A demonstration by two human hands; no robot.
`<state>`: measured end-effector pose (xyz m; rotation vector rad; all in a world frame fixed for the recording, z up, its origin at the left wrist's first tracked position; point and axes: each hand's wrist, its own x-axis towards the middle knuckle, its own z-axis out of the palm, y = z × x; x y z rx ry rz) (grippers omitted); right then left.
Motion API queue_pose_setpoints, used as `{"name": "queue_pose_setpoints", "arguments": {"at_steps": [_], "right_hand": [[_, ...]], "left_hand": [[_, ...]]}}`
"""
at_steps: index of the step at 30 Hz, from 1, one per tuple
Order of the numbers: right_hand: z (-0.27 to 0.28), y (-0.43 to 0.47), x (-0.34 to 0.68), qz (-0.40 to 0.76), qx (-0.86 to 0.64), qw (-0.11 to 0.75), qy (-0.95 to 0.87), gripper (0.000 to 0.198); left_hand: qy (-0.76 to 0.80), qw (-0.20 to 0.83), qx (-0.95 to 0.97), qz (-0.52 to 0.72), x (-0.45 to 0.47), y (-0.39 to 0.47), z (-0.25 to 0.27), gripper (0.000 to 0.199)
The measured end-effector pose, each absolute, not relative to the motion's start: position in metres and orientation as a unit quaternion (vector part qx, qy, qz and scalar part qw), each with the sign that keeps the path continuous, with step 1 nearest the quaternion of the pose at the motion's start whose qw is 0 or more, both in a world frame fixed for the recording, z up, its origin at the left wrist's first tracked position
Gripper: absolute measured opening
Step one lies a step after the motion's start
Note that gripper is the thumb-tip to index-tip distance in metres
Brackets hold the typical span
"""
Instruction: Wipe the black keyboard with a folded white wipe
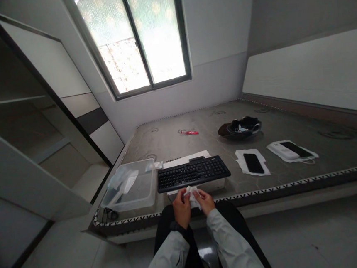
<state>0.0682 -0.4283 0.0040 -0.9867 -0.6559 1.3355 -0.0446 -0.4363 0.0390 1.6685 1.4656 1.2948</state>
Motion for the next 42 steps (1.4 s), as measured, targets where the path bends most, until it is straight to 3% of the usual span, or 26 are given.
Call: {"name": "queue_pose_setpoints", "arguments": {"at_steps": [4,9,22,31,42], "right_hand": [[0.004,-0.425,0.069,0.581,-0.428,0.641,-0.261,0.045],[0.002,-0.423,0.069,0.587,-0.427,0.642,-0.247,0.048],[0.007,-0.419,0.069,0.610,-0.411,0.632,-0.246,0.044],[0.008,-0.418,0.070,0.618,-0.414,0.626,-0.233,0.039],[0.021,-0.425,0.074,0.639,-0.422,0.603,-0.224,0.030]], "left_hand": [[0.549,0.276,0.620,0.487,-0.045,-0.435,0.041,0.027],[0.558,0.190,0.631,0.504,-0.044,-0.436,0.050,0.024],[0.564,0.164,0.634,0.503,-0.040,-0.433,0.046,0.018],[0.593,0.147,0.678,0.410,-0.035,-0.437,0.048,0.024],[0.545,0.249,0.649,0.470,-0.043,-0.430,0.046,0.022]]}}
